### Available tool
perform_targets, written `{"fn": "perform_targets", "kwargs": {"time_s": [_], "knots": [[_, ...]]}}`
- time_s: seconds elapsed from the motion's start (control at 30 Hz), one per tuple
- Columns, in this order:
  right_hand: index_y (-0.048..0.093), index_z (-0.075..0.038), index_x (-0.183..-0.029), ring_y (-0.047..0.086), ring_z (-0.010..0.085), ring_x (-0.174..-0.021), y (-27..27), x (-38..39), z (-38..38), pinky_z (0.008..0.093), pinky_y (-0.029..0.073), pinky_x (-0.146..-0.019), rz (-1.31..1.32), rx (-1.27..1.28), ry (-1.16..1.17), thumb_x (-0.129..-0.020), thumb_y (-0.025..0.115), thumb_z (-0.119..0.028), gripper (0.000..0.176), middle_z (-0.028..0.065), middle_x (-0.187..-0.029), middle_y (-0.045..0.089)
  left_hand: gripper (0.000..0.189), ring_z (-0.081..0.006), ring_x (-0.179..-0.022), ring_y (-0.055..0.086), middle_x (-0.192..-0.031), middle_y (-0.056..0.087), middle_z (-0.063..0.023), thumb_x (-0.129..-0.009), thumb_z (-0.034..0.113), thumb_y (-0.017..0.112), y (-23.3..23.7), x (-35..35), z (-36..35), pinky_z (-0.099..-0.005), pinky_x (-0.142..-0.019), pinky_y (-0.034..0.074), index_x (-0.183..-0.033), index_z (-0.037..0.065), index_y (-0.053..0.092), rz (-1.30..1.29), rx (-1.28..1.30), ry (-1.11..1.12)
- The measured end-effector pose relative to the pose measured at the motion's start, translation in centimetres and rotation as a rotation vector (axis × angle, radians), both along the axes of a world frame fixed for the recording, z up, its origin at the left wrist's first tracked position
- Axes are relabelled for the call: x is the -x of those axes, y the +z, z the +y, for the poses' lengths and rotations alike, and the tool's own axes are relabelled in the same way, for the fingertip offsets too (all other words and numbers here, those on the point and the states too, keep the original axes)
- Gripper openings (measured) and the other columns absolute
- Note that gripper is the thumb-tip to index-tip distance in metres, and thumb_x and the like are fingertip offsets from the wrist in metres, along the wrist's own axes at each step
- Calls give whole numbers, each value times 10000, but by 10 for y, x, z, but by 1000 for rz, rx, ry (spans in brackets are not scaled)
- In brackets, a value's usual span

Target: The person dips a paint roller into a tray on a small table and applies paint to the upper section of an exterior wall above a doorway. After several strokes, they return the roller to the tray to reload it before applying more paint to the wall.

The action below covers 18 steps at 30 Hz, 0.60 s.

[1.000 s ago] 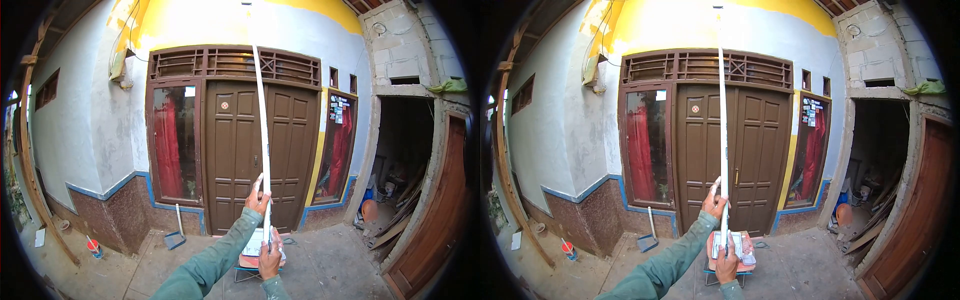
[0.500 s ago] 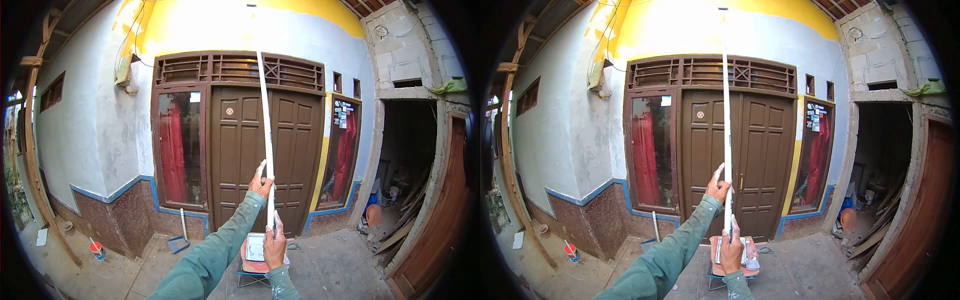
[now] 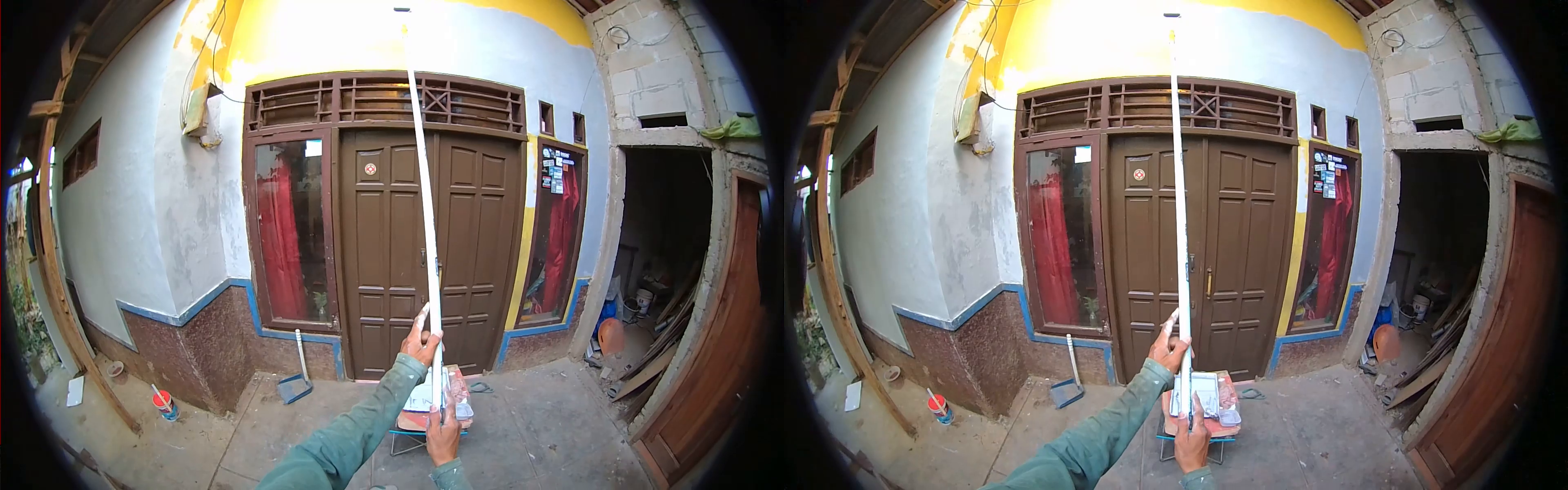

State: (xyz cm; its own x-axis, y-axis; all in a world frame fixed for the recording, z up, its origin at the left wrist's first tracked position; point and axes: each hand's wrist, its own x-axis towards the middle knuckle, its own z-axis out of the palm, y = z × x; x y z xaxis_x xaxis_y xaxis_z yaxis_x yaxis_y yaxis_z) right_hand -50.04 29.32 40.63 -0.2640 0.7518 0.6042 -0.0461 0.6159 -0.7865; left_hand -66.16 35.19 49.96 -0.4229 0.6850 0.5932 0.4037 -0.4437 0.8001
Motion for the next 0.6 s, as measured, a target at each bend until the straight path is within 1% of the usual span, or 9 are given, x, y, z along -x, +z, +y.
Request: {"fn": "perform_targets", "kwargs": {"time_s": [0.13,0.2,0.23,0.27,0.3,0.33,0.4,0.53,0.6], "knots": [[417,-8,-1405,629,407,-1039,-39,-10,-1,425,488,-874,-77,95,23,-970,492,-182,475,273,-1149,620,698,-156,-677,642,-713,662,-81,-908,224,599,-27,-10,-10,-315,-700,520,-1511,131,260,-38,16,-10],[418,-25,-1407,620,434,-1028,-45,-17,-10,437,491,-856,-71,184,64,-969,500,-188,475,277,-1157,613,698,-145,-690,644,-713,665,-68,-906,234,609,-40,-12,-13,-314,-709,512,-1509,145,268,-5,42,33],[418,-25,-1407,620,434,-1028,-56,-17,-9,437,491,-856,-72,185,65,-969,500,-188,475,277,-1157,613,699,-140,-689,643,-713,667,-60,-905,241,614,-47,-12,-13,-312,-704,508,-1508,151,272,34,71,82],[422,-38,-1409,589,325,-822,-70,-15,-6,401,482,-730,-49,110,22,-971,500,-202,474,229,-1007,618,700,-135,-688,642,-713,669,-51,-903,248,619,-52,-13,-14,-310,-699,504,-1506,157,276,73,100,132],[426,-52,-1411,558,215,-617,-80,-14,-5,365,474,-604,-26,35,-19,-973,501,-216,473,180,-857,624,681,-132,-671,639,-719,678,-38,-916,260,610,-55,-16,-17,-296,-682,497,-1505,171,279,45,91,111],[426,-52,-1411,558,215,-617,-91,-16,-5,365,474,-604,-27,37,-18,-973,501,-216,473,180,-857,624,681,-132,-671,639,-719,678,-38,-916,260,610,-57,-19,-20,-296,-682,497,-1505,171,279,45,93,112],[420,-53,-1418,575,249,-631,-99,-19,-9,382,482,-627,-76,81,-8,-972,498,-218,482,182,-883,639,630,-118,-560,596,-684,659,-59,-944,187,568,-55,-30,-31,-288,-504,489,-1499,111,278,-42,101,64],[410,-62,-1428,597,275,-661,-100,-26,-27,396,492,-665,10,10,-37,-968,502,-222,496,188,-925,650,622,-111,-556,589,-685,656,-52,-948,194,569,-90,-27,-29,-288,-504,485,-1495,104,284,-56,70,48],[399,-77,-1441,609,279,-686,-101,-34,-35,399,498,-695,-113,167,6,-969,498,-233,507,192,-956,652,614,-103,-547,580,-686,651,-43,-951,198,566,-104,-28,-31,-283,-498,481,-1491,99,289,-11,89,93]]}}
